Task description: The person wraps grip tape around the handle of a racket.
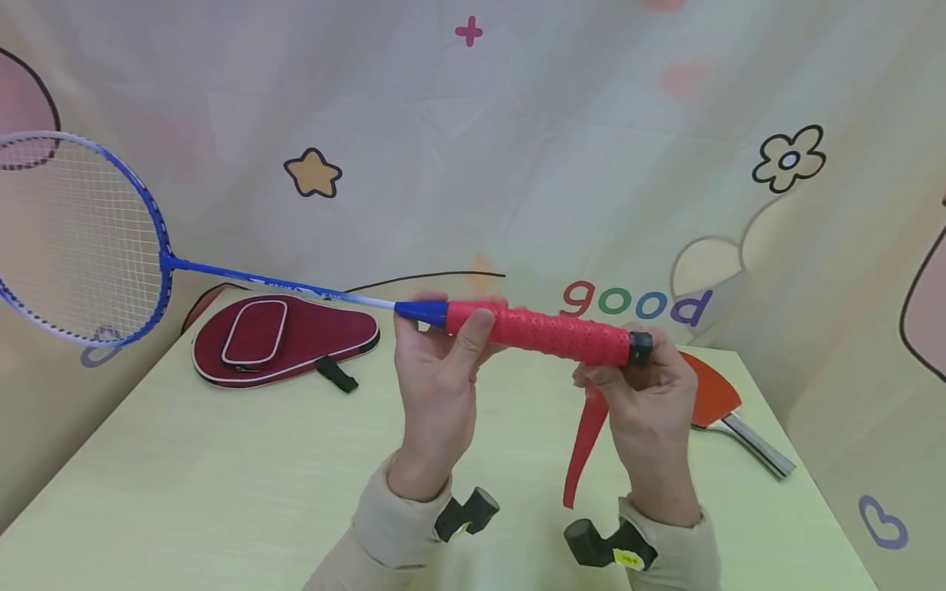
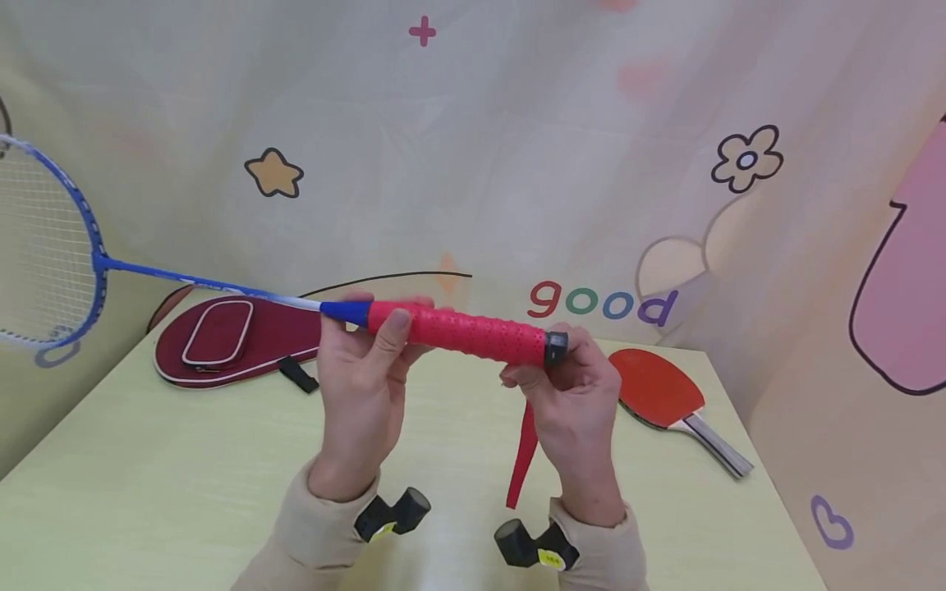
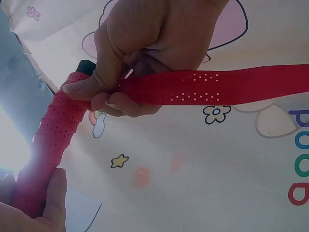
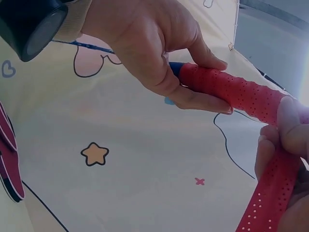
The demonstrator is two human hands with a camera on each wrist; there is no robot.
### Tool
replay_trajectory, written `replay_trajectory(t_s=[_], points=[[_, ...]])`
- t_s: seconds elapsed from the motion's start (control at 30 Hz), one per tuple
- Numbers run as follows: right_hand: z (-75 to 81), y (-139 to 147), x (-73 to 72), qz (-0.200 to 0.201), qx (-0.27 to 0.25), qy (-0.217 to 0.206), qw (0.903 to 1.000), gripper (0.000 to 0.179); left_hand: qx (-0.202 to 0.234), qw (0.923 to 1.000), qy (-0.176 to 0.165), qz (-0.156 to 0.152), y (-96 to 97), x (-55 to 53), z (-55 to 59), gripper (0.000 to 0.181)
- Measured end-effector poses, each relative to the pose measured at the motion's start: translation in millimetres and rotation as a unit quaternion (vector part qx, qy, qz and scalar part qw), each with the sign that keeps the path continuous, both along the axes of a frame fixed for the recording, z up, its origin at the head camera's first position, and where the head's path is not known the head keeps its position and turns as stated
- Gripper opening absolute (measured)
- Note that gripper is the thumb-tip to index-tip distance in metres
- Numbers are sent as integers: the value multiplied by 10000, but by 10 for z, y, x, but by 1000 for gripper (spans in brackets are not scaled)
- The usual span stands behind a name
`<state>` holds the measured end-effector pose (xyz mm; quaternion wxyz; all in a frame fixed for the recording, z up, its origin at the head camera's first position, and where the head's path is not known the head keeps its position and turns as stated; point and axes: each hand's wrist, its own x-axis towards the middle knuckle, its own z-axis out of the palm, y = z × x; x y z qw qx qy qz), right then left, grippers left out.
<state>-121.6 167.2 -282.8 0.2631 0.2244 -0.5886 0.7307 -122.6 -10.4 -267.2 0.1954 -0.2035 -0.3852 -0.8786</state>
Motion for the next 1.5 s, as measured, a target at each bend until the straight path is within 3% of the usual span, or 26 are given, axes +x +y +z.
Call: replay_trajectory(t_s=[0.13, 0.3, 0.5, 0.6, 0.77, 0.87, 0.97, 1.2, 1.5], points=[[-4, 5, 15, 25, -168, -140, 9998, 23, 22, 10000, -30, 20, 7, 3, -1, 47], [-18, 4, 14, 6, 77, -158, 9998, 26, 82, 9997, -110, 194, 17, -10, -7, 38], [16, 23, 49, 148, 347, -478, 9981, 47, 30, 9990, -305, 320, -4, -37, -19, 33], [23, 23, 65, 130, 399, -352, 9985, 40, -12, 9993, -281, 258, -9, -32, -15, 35], [17, 10, 54, -70, 180, -247, 9995, 21, -133, 9997, 182, -78, 11, -14, -4, 44], [8, 10, 43, -108, 39, -333, 9994, 20, -164, 9979, 568, -269, 14, -17, 1, 49], [-2, 14, 30, -39, 66, -255, 9996, 23, -200, 9970, 704, -246, 11, -17, -1, 50], [-7, 26, -2, 254, 149, 223, 9993, 25, -151, 9984, 539, -96, 9, -15, -12, 49], [-12, 42, -7, 245, -116, 179, 9995, 22, -223, 9995, 239, 8, 23, -11, -22, 57]])
